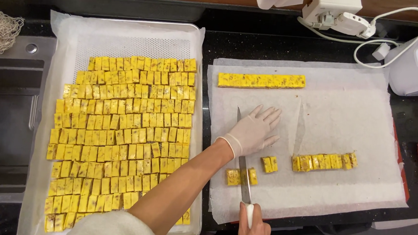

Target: Cutting long strips of yellow pastry into small rectangular pieces and arranging them on a tray

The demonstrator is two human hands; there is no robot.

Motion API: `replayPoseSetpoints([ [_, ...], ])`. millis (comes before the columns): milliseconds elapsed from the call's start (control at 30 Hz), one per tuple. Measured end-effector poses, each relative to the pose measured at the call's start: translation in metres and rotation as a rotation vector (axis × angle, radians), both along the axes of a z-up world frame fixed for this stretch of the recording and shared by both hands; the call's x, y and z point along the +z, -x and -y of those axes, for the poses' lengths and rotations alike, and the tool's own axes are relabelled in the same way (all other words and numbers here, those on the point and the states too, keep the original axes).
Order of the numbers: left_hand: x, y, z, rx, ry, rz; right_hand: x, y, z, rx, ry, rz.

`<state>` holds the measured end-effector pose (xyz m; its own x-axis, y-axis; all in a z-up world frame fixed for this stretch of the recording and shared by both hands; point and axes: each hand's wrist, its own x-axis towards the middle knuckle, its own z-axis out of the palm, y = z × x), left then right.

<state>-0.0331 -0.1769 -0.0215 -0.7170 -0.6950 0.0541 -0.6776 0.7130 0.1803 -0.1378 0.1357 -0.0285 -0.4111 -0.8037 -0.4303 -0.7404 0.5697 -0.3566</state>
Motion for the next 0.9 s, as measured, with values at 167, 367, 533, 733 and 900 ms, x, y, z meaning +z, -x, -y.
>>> replayPoseSetpoints([
  [167, 0.0, -0.003, 0.0, -0.005, -0.034, 0.009, 0.016, -0.007, 0.006, -0.048, -0.157, 0.025],
  [367, -0.004, 0.001, 0.001, -0.016, -0.017, 0.04, -0.07, 0.033, -0.031, 0.863, 0.221, -0.565],
  [533, 0.07, -0.034, -0.034, 0.174, -0.245, -0.347, 0.018, -0.002, 0.016, -0.053, -0.15, 0.148],
  [733, 0.107, -0.085, -0.124, 0.469, -0.796, -0.256, 0.059, -0.005, 0.036, -0.107, -0.178, 0.314],
  [900, 0.014, -0.088, -0.159, 0.369, -0.577, -0.244, 0.056, 0.0, 0.034, -0.08, -0.153, 0.32],
])
